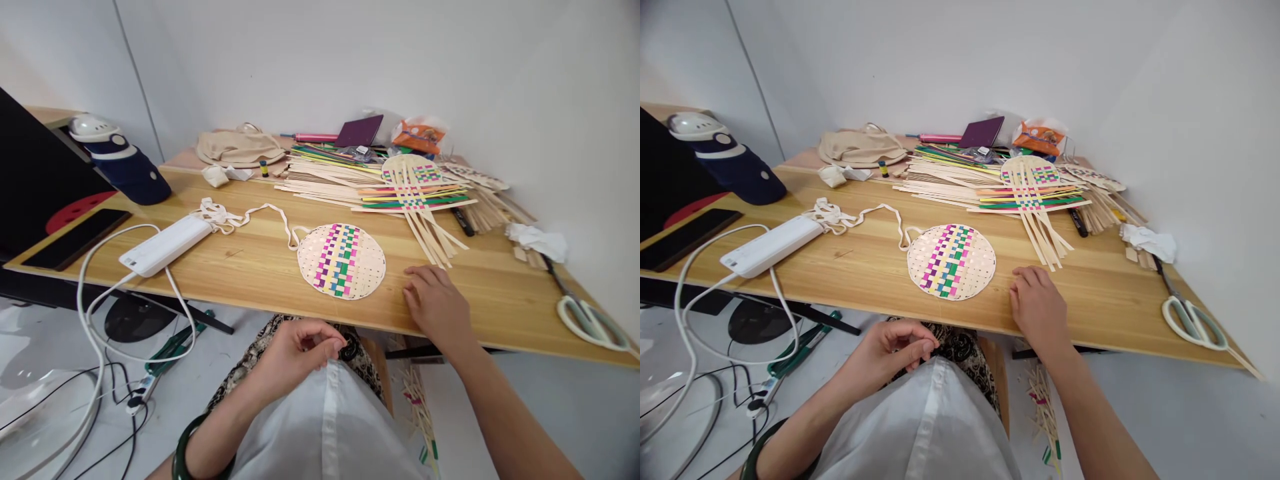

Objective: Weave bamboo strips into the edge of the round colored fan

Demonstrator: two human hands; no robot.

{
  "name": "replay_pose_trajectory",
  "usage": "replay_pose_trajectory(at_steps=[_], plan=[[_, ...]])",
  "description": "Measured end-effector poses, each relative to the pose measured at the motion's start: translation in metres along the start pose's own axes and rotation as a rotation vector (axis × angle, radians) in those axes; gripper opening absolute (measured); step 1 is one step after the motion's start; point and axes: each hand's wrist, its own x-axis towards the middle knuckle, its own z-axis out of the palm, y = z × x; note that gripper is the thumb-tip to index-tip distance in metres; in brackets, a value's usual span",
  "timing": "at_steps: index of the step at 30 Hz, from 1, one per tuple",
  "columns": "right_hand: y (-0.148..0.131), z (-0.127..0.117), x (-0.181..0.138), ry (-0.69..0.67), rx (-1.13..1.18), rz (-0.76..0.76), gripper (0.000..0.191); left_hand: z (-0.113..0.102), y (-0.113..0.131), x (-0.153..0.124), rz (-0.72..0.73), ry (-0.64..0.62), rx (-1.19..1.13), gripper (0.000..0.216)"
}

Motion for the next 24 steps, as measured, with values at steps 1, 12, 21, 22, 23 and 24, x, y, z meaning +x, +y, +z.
replay_pose_trajectory(at_steps=[1,12,21,22,23,24], plan=[[0.0,0.0,0.0,0.006,0.0,0.003,0.017,0.0,-0.001,0.0,-0.002,0.004,0.003,0.028],[0.052,-0.019,-0.023,0.099,0.018,0.123,0.027,0.003,-0.007,0.005,0.014,0.017,0.085,0.03],[0.059,-0.015,-0.011,0.014,-0.088,-0.003,0.022,0.008,-0.008,0.009,0.035,0.017,0.178,0.028],[0.059,-0.015,-0.008,-0.005,-0.094,-0.019,0.02,0.008,-0.009,0.009,0.034,0.017,0.179,0.028],[0.06,-0.014,-0.006,-0.022,-0.093,-0.028,0.019,0.008,-0.01,0.009,0.031,0.017,0.179,0.029],[0.06,-0.013,-0.004,-0.038,-0.091,-0.035,0.018,0.007,-0.011,0.01,0.026,0.018,0.18,0.029]])
